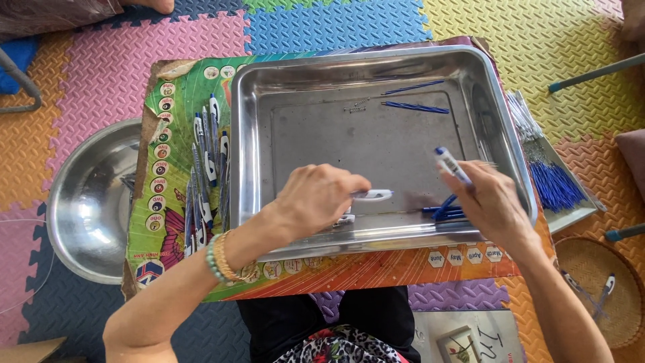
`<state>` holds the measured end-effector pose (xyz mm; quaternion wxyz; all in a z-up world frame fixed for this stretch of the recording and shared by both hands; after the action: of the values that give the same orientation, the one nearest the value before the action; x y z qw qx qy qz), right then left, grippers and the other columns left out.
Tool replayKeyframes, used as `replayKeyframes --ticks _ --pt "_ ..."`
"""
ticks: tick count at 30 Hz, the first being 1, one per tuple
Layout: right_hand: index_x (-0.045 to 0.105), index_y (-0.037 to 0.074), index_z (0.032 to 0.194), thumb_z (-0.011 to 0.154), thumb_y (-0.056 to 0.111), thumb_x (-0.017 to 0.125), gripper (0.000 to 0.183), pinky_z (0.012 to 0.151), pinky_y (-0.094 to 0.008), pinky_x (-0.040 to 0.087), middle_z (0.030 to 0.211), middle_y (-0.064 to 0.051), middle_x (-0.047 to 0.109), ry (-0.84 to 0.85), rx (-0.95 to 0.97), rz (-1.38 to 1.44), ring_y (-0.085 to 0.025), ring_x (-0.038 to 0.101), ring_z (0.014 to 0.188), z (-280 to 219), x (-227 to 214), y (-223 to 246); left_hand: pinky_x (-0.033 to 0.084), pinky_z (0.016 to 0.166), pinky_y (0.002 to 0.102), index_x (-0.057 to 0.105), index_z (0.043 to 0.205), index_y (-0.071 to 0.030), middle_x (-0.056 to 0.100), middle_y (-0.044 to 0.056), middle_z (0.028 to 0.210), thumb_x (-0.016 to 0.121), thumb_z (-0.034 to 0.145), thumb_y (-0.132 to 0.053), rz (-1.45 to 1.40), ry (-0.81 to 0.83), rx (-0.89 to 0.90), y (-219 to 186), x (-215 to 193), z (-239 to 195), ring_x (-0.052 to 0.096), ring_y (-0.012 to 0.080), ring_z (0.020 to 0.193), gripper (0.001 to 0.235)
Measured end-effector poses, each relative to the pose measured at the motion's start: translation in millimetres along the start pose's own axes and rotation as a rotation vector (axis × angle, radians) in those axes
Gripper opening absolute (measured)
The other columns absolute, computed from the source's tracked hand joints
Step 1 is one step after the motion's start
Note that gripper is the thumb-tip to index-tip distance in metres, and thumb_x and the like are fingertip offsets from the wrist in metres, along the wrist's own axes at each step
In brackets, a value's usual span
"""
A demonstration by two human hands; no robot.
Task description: The person repeatedly disassembles ballpoint pens by removing the caps, pulling out the ink cartridges, and detaching the internal springs. The components are placed into a metal tray, with caps and cartridges grouped separately.
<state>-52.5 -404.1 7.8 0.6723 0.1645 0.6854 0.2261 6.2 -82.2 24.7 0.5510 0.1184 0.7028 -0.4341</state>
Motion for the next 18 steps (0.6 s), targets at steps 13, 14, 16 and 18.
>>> replayKeyframes --ticks 13,14,16,18 --pt "0.081 -0.01 0.121 0.097 0.002 0.078 0.027 0.073 -0.038 0.067 0.081 -0.021 0.084 0.224 0.015 0.852 -0.023 0.08 0.075 52.2 27.4 -49.1 0.067 0.072 0.044 0.085 0.096 -0.017 0.083 0.012 0.095 0.084 0.08 0.007 0.596 -0.239 0.128 -20.0 -35.3 26.1 0.083 0.0411 0.099 0.028" --pt "0.082 -0.009 0.122 0.097 0.002 0.077 0.027 0.076 -0.041 0.067 0.085 -0.024 0.083 0.185 0.044 0.753 -0.028 0.08 0.077 52.6 21.4 -57.0 0.067 0.074 0.044 0.085 0.095 -0.017 0.083 0.01 0.094 0.085 0.08 0.006 0.61 -0.251 0.1 -17.0 -41.6 25.4 0.083 0.0386 0.098 0.028" --pt "0.082 -0.008 0.123 0.098 0.001 0.076 0.027 0.08 -0.044 0.066 0.089 -0.027 0.082 0.147 0.074 0.654 -0.032 0.08 0.08 54.7 13.8 -66.9 0.067 0.076 0.043 0.085 0.094 -0.018 0.083 0.008 0.093 0.085 0.08 0.006 0.622 -0.262 0.073 -2.5 -39.5 31.4 0.084 0.0361 0.097 0.027" --pt "0.085 -0.002 0.122 0.101 0.006 0.079 0.023 0.078 -0.041 0.067 0.095 -0.024 0.08 0.01 -0.029 0.392 -0.031 0.082 0.085 58.7 8.4 -70.2 0.067 0.073 0.041 0.084 0.089 -0.016 0.081 0.009 0.089 0.089 0.073 0.009 0.706 -0.286 0.072 19.9 -23.5 45.6 0.084 0.0389 0.095 0.03"
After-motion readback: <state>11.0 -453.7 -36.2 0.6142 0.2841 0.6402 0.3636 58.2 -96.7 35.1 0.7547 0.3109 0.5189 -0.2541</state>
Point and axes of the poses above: each hand's wrist, its own z-axis towards the middle knuckle, its own x-axis out of the palm, y = z × x, the point moved 1 cm from there along z, towards the middle knuckle
